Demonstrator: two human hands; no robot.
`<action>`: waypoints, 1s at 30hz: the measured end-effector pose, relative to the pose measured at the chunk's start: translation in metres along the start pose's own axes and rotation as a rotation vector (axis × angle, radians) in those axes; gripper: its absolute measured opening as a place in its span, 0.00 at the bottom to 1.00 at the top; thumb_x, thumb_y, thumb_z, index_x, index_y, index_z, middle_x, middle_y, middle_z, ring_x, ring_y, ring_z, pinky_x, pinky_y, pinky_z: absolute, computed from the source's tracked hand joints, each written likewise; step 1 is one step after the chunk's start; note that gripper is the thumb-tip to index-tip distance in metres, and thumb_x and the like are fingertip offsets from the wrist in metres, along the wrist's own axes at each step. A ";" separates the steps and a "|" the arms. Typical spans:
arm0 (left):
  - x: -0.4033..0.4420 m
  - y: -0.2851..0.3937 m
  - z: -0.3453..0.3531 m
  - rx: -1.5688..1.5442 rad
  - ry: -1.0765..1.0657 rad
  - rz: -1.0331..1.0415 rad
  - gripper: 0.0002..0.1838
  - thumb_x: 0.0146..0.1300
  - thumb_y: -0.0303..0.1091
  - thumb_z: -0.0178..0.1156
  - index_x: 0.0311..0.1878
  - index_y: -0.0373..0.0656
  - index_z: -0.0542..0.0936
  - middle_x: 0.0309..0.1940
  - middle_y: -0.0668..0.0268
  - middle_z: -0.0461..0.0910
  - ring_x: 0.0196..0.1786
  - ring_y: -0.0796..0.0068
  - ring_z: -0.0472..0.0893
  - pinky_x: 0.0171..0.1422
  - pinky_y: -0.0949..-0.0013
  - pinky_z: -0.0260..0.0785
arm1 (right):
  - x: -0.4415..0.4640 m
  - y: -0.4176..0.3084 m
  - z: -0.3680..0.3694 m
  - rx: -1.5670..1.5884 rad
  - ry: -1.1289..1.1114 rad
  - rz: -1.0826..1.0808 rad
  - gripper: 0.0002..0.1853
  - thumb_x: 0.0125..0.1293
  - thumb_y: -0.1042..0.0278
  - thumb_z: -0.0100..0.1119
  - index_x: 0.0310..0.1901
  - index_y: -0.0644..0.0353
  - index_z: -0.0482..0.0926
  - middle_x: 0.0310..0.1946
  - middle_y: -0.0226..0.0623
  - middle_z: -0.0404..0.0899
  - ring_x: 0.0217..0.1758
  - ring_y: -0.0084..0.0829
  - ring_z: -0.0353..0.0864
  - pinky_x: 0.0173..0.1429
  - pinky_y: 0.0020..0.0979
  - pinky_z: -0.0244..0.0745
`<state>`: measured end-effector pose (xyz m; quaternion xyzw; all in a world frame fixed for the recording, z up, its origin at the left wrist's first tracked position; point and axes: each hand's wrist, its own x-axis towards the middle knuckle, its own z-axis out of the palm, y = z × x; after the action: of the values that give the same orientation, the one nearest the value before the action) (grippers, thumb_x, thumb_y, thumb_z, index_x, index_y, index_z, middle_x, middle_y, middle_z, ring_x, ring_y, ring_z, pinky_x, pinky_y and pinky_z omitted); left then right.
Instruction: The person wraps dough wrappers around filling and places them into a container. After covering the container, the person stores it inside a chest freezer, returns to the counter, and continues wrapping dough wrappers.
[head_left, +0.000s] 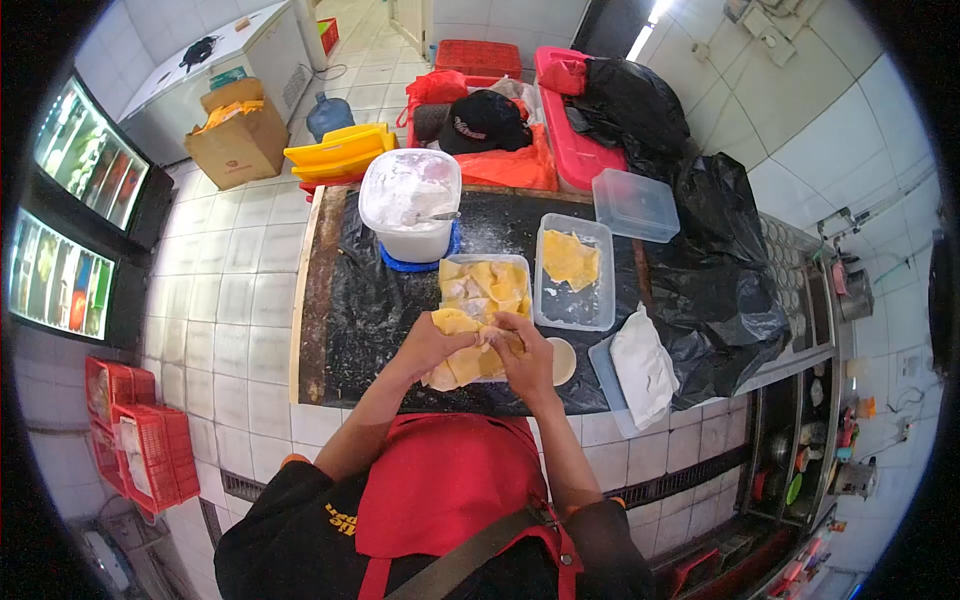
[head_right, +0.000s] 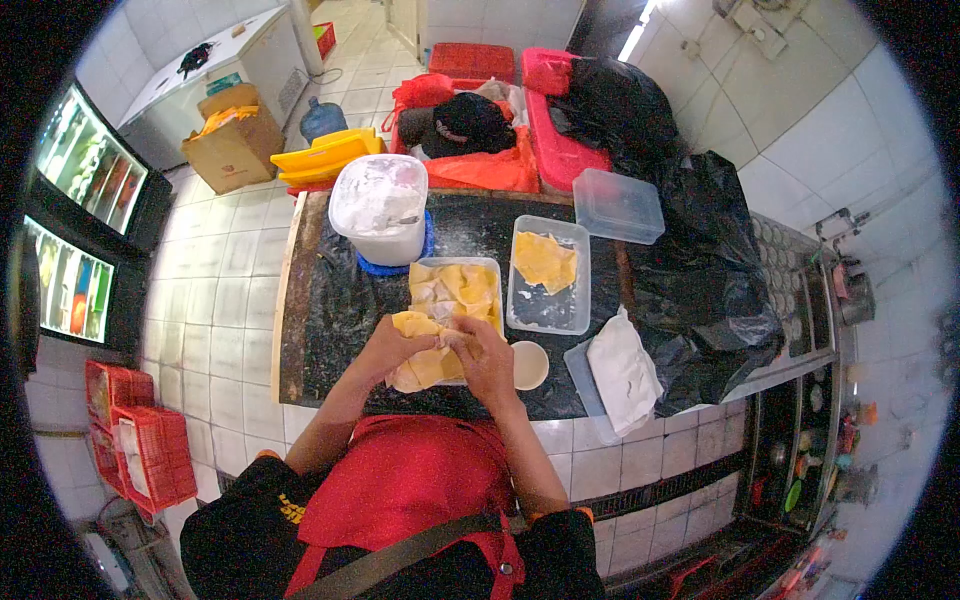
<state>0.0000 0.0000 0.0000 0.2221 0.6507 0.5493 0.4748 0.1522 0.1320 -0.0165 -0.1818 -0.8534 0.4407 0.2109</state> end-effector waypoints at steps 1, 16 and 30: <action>0.004 -0.006 -0.001 -0.075 -0.030 -0.034 0.24 0.58 0.31 0.72 0.58 0.37 0.80 0.48 0.65 0.85 0.46 0.78 0.84 0.51 0.71 0.77 | 0.002 0.001 0.002 0.173 0.019 0.122 0.25 0.68 0.70 0.66 0.65 0.55 0.72 0.50 0.38 0.84 0.52 0.30 0.83 0.55 0.27 0.77; -0.001 -0.038 -0.018 -0.356 -0.035 -0.159 0.20 0.69 0.37 0.62 0.60 0.37 0.77 0.49 0.62 0.84 0.47 0.70 0.85 0.55 0.65 0.79 | 0.091 0.082 -0.009 -0.250 -0.066 0.004 0.18 0.62 0.62 0.69 0.51 0.59 0.81 0.44 0.40 0.85 0.48 0.42 0.82 0.56 0.40 0.76; 0.006 -0.020 0.000 -0.628 0.007 0.037 0.26 0.73 0.35 0.59 0.70 0.40 0.66 0.64 0.60 0.74 0.62 0.67 0.79 0.65 0.60 0.74 | 0.027 -0.015 -0.006 0.156 0.110 0.201 0.24 0.60 0.71 0.72 0.59 0.61 0.78 0.44 0.36 0.86 0.45 0.27 0.85 0.51 0.30 0.79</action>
<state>0.0022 -0.0010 -0.0212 0.0747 0.4467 0.7327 0.5079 0.1302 0.1413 0.0041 -0.2735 -0.7812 0.5138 0.2256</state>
